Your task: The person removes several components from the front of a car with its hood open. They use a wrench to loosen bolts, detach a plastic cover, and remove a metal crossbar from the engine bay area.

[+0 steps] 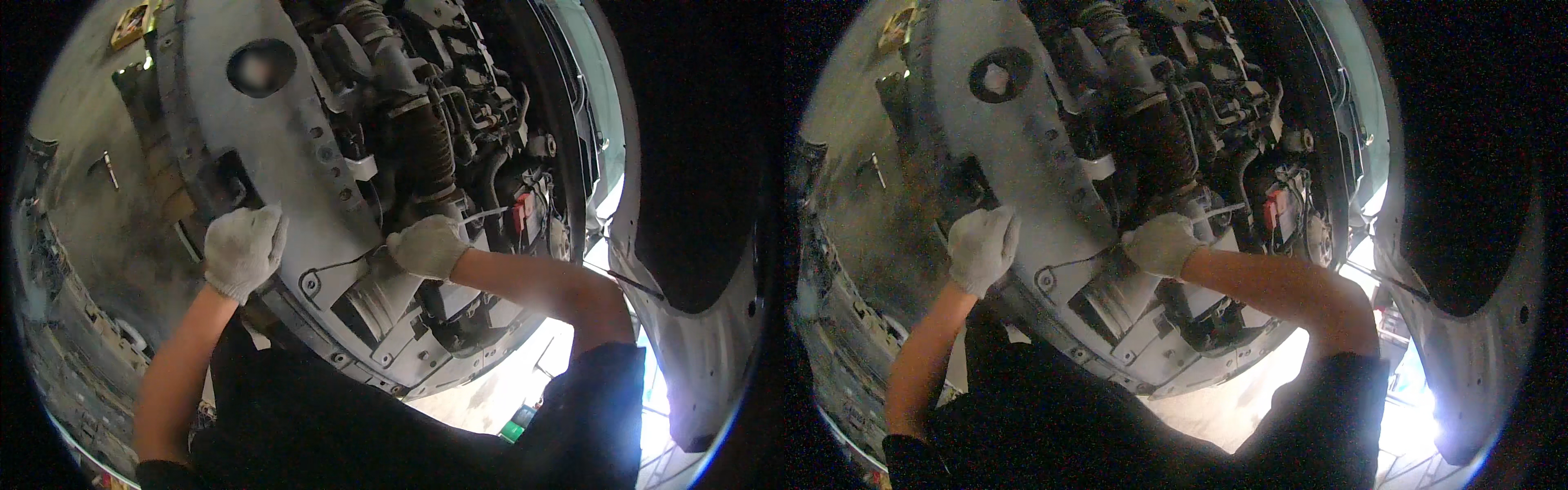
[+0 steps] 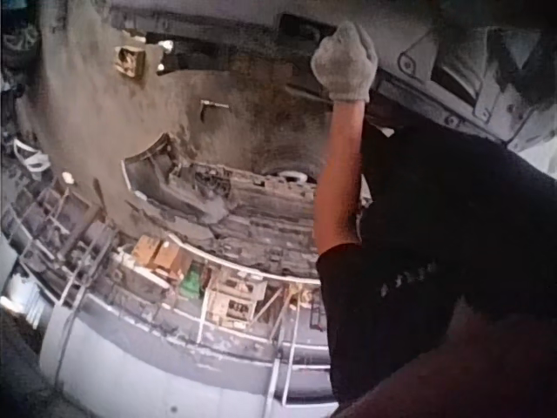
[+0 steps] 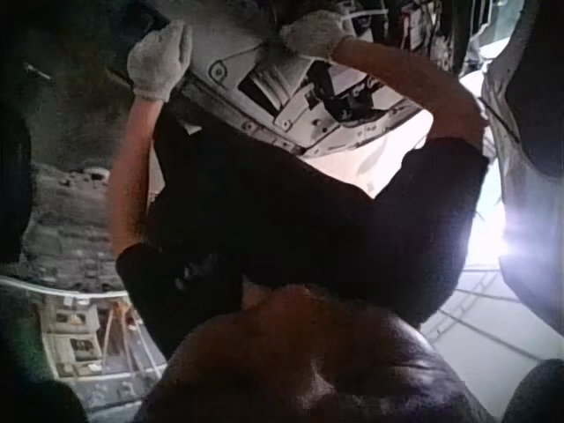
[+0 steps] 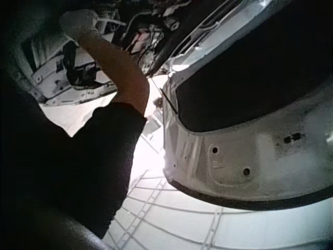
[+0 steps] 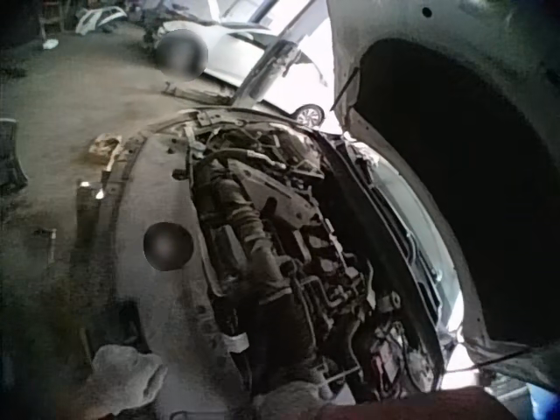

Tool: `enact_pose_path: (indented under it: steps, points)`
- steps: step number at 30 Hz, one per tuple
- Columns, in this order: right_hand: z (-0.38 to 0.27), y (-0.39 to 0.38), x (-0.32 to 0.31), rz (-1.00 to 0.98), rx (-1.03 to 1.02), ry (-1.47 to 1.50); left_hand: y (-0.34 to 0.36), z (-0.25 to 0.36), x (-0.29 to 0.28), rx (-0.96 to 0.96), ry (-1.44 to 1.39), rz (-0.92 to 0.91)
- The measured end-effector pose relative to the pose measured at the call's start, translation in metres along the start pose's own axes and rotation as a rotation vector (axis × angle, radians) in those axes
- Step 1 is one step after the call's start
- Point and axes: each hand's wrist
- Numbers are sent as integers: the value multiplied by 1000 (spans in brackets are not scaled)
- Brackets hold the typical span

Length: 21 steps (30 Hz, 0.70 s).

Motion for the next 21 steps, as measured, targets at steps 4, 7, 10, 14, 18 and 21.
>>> enact_pose_path:
  steps: [4, 7, 10, 14, 18, 21]
  points:
    - [-15, 0, -7, 35, 116, 61, -5, 1, 2, -25, 22, -75]
    - [-36, 6, -22, -153, 299, 158, -4, 5, -1, -24, 71, -46]
    - [-37, -6, -42, -55, 236, 144, -3, 6, -3, -26, 95, -62]
    - [-23, -2, -7, 38, 164, -2, -4, 6, 0, -29, 131, -80]
    - [-17, -8, 6, 134, 80, -146, -5, 7, -1, -25, 80, -78]
    - [-15, -1, 5, 81, 169, -51, 0, 8, -6, -44, 118, -111]
Point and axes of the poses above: each hand's wrist, its own y-axis towards the middle knuckle, its own x-axis out of the palm, z = x × y, and after that the axes turned 14 degrees about -x, right-handed
